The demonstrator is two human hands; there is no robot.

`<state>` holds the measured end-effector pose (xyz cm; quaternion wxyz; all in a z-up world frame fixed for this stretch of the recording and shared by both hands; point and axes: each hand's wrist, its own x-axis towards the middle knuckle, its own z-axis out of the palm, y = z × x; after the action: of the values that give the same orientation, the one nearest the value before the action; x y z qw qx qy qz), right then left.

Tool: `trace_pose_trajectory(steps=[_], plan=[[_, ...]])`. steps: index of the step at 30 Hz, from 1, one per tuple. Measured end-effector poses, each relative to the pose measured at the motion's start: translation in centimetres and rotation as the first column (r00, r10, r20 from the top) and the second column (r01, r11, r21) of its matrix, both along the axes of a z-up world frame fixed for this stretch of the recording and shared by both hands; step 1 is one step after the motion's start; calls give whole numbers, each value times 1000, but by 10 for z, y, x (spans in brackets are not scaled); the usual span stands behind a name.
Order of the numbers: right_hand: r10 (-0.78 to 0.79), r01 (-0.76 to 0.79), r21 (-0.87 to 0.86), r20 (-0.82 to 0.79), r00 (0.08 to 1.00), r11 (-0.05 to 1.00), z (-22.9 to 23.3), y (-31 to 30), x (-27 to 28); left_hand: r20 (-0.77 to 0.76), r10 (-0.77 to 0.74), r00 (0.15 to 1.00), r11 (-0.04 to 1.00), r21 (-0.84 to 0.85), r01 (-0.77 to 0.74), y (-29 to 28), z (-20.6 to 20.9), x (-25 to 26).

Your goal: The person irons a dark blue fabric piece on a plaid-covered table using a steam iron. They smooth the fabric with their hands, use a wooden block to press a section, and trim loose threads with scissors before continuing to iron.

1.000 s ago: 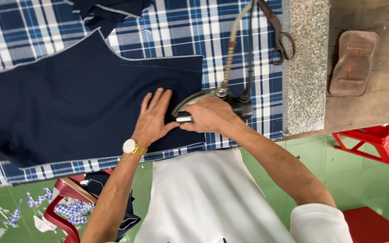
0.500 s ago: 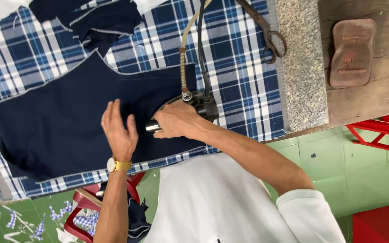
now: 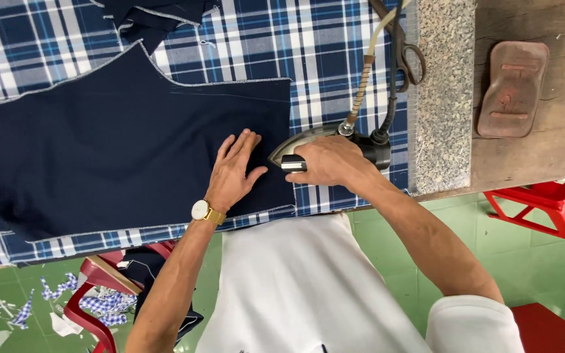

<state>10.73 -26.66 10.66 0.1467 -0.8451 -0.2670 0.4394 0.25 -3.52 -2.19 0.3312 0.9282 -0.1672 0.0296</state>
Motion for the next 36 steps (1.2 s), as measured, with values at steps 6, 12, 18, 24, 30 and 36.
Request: trace_pose_trajectory(steps=[6, 12, 18, 24, 30, 36], plan=[[-10, 10, -21, 5, 1000, 1000, 12, -3, -1, -171, -95, 981, 986, 122, 117, 7, 0, 2], [7, -7, -23, 2, 1000, 1000, 7, 12, 0, -198, -114, 973, 968, 198, 154, 10, -8, 4], [2, -4, 69, 34, 999, 998, -1, 47, -1, -68, -32, 997, 990, 137, 41, 29, 22, 1], [33, -50, 221, 80, 996, 974, -18, 77, -8, 74, 243, 967, 950, 181, -253, 105, 34, -23], [52, -87, 281, 131, 990, 956, -30, 107, -11, 134, 372, 918, 898, 199, -393, 115, 41, -26], [67, -92, 265, 102, 993, 960, -14, 100, -11, 181, 321, 930, 923, 162, -350, 69, 23, -19]])
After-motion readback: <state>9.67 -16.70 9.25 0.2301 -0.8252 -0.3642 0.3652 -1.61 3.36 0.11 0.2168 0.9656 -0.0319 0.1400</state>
